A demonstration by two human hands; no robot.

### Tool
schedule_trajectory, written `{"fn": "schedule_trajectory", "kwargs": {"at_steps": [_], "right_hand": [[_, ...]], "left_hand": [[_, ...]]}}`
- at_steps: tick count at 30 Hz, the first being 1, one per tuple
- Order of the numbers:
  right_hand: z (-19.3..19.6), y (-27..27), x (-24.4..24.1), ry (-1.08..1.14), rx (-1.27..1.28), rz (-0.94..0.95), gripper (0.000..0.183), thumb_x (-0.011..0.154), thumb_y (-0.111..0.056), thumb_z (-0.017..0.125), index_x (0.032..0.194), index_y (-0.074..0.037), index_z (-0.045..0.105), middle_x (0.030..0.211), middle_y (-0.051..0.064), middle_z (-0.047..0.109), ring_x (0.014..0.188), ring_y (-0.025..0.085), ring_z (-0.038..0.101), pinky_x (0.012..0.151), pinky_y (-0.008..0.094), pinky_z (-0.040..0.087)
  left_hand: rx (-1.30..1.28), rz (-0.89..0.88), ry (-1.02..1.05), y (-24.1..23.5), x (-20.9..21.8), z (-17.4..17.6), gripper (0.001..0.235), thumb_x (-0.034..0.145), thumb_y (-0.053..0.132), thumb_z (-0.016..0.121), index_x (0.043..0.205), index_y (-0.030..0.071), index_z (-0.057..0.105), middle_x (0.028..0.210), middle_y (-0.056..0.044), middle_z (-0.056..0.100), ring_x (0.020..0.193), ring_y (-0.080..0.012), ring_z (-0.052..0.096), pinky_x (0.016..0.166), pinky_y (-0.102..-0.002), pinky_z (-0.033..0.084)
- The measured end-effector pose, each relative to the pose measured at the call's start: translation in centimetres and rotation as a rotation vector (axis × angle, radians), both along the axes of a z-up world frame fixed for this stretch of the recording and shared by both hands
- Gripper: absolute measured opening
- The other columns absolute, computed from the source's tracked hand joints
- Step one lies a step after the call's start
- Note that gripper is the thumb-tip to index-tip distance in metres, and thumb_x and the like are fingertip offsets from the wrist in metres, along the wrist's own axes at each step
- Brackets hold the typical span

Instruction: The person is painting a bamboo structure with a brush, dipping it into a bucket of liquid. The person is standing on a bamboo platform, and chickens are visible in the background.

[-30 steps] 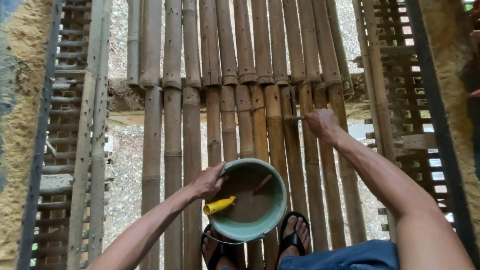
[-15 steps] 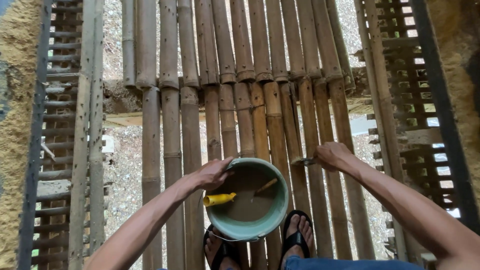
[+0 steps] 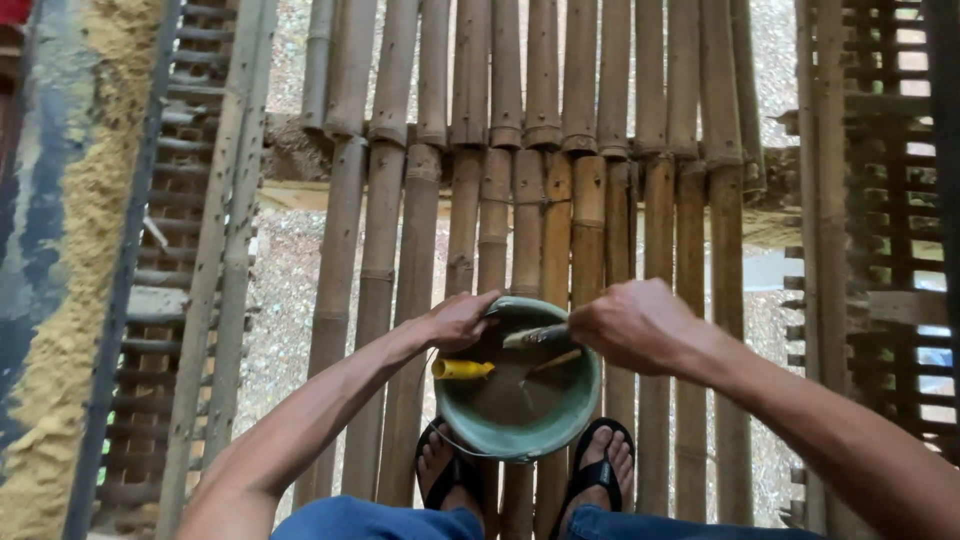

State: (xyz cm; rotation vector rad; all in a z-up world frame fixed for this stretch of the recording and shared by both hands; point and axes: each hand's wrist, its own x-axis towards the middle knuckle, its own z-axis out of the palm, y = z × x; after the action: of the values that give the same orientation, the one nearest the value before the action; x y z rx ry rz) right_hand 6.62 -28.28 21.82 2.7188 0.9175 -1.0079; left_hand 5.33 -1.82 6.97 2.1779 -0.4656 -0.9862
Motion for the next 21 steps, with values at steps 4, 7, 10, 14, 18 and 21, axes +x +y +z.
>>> {"fn": "schedule_trajectory", "kwargs": {"at_steps": [4,7,10,14,18,21], "right_hand": [[-8.7,0.7,-2.3,-0.124,0.053,0.152,0.021,0.089,-0.033,0.054,0.083,-0.024,0.073,0.070,0.008,0.073,0.075,0.032,0.077,0.070,0.048,0.062],[-12.8,0.4,-2.5,-0.187,0.137,0.175,0.018,0.089,-0.025,0.053,0.083,-0.015,0.066,0.063,0.013,0.068,0.068,0.038,0.075,0.061,0.051,0.061],[-12.6,0.1,-2.1,-0.248,0.145,0.190,0.019,0.088,-0.023,0.048,0.078,-0.017,0.063,0.058,0.009,0.066,0.064,0.035,0.075,0.058,0.050,0.059],[-10.6,0.8,-1.5,-0.301,0.118,0.204,0.018,0.090,-0.015,0.045,0.082,-0.021,0.060,0.057,0.009,0.065,0.063,0.034,0.074,0.059,0.050,0.060],[-9.6,1.4,-0.6,-0.281,0.166,0.135,0.016,0.093,-0.023,0.048,0.092,-0.026,0.064,0.064,0.012,0.069,0.070,0.038,0.076,0.065,0.055,0.060],[-6.2,2.0,0.9,-0.111,0.043,0.101,0.019,0.093,-0.034,0.056,0.094,-0.032,0.075,0.072,0.007,0.075,0.081,0.032,0.078,0.077,0.046,0.061]], "left_hand": [[0.023,0.036,-0.042,0.4,-0.7,-2.1,0.020,0.100,0.028,0.055,0.114,0.013,0.052,0.105,-0.030,0.069,0.107,-0.0538,0.065,0.096,-0.063,0.052],[0.011,0.080,-0.051,1.3,-1.3,-4.5,0.020,0.100,0.026,0.054,0.117,0.016,0.052,0.106,-0.027,0.070,0.106,-0.0517,0.066,0.095,-0.062,0.053],[-0.038,0.153,-0.105,2.3,-1.6,-6.9,0.018,0.098,0.023,0.057,0.113,0.016,0.051,0.099,-0.026,0.071,0.102,-0.0515,0.067,0.090,-0.061,0.054],[-0.077,0.282,-0.133,3.4,-2.9,-7.1,0.016,0.097,0.022,0.059,0.109,0.013,0.051,0.096,-0.029,0.069,0.100,-0.0529,0.066,0.086,-0.061,0.054],[-0.050,0.335,-0.107,5.1,-3.8,-5.9,0.016,0.097,0.021,0.059,0.109,0.014,0.052,0.094,-0.028,0.070,0.099,-0.0520,0.066,0.083,-0.061,0.054],[0.063,0.364,-0.102,6.1,-4.2,-6.0,0.018,0.097,0.027,0.061,0.109,0.016,0.053,0.095,-0.025,0.072,0.100,-0.0489,0.068,0.089,-0.058,0.055]]}}
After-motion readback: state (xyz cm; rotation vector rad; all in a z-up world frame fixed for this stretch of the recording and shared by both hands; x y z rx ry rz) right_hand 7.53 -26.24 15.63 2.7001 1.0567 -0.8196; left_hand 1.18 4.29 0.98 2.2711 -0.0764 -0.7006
